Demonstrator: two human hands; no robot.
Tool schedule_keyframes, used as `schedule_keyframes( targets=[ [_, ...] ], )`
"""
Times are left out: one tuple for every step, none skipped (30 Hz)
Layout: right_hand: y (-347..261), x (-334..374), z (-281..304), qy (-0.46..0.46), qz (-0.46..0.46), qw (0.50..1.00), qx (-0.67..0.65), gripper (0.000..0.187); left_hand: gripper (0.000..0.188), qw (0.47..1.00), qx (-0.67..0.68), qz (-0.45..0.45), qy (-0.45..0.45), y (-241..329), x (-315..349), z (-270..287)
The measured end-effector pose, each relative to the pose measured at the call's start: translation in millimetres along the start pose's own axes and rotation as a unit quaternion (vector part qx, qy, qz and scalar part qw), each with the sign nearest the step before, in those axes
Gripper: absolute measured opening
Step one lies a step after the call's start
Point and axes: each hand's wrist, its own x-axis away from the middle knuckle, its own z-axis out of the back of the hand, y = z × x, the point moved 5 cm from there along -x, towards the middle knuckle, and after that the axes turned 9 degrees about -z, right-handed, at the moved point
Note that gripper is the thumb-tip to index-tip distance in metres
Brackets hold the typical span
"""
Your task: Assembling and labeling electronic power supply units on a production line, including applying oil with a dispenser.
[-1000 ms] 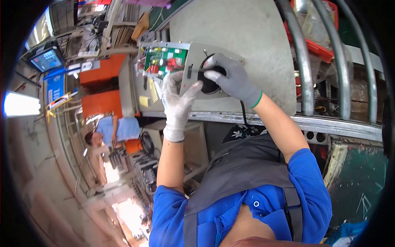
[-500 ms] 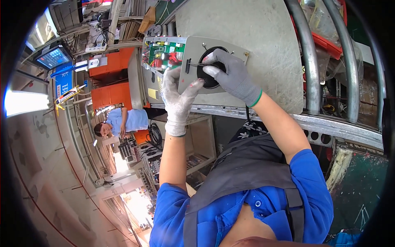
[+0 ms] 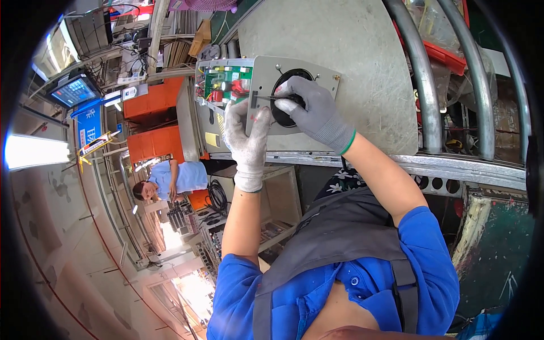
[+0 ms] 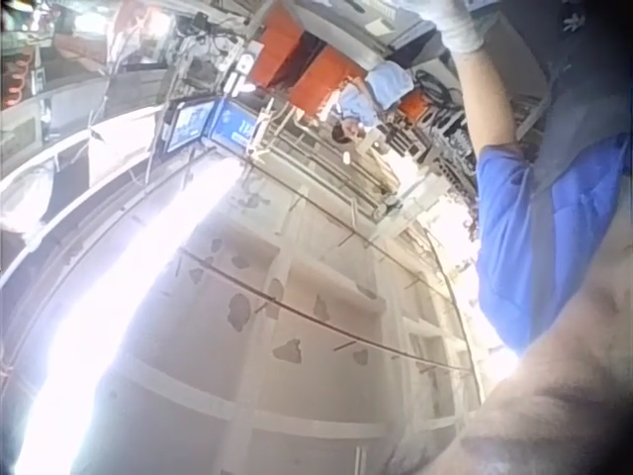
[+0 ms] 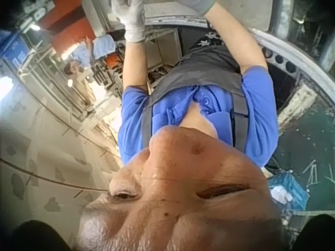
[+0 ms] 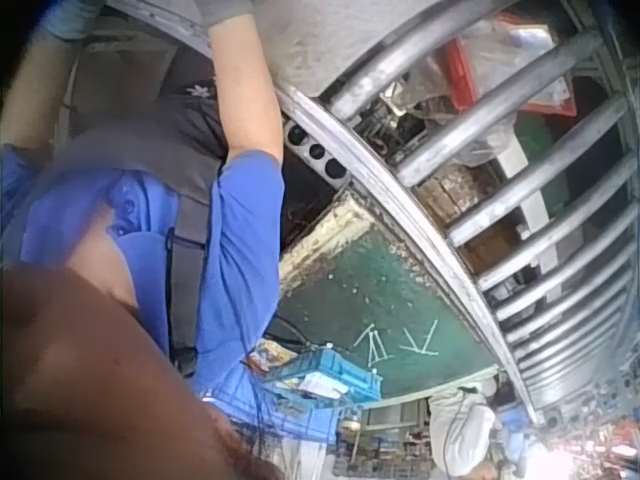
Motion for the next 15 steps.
schedule_keyframes(
  targets=[
    [0,0,0,-0.001,-0.003,1.0,-0.004,0.018,0.023,1.0,-0.01,-0.012,-0.002,0,0,0],
    [0,0,0,0.0,-0.003,1.0,-0.005,0.018,0.023,1.0,-0.01,-0.013,-0.003,0,1,0],
    [-1,0,0,-0.002,-0.001,1.0,-0.003,0.017,0.02,1.0,-0.011,-0.022,0.012,0,1,0],
    [-1,0,-1,-0.003,0.001,1.0,-0.001,0.017,0.019,0.999,-0.012,-0.031,0.027,1,1,0],
    [-1,0,0,-0.002,0.001,1.0,-0.002,0.017,0.019,0.999,-0.012,-0.032,0.026,-2,1,0],
    [-2,0,1,0.002,0.007,1.0,0.003,0.016,0.019,0.999,-0.007,-0.036,0.031,-5,0,0],
    [-3,0,2,0.006,0.014,1.0,0.007,0.015,0.019,0.999,-0.002,-0.04,0.037,-6,0,0],
    [-3,0,2,0.007,0.014,1.0,0.006,0.015,0.019,0.999,-0.003,-0.04,0.035,-6,0,0],
    [-4,0,2,0.007,0.018,1.0,0.007,0.015,0.015,0.999,0.01,-0.021,0.049,-8,1,0],
    [-4,0,2,0.007,0.022,1.0,0.007,0.015,0.012,0.998,0.023,-0.001,0.063,-10,2,0],
    [-3,-1,2,0.009,0.021,1.0,0.007,0.015,0.012,0.998,0.023,-0.001,0.061,-11,1,-2],
    [-3,-1,1,0.008,0.02,1.0,0.012,0.015,0.01,0.996,0.034,0.003,0.079,-13,2,-2],
    [-3,0,2,0.008,0.018,1.0,0.017,0.015,0.009,0.994,0.046,0.007,0.097,-15,2,-3],
    [-3,0,4,0.01,0.018,1.0,0.017,0.015,0.009,0.994,0.047,0.007,0.095,-17,0,-5],
    [0,-1,5,-0.001,-0.014,1.0,-0.021,0.016,0.008,0.994,0.021,-0.03,0.103,-16,-1,-4]
  ],
)
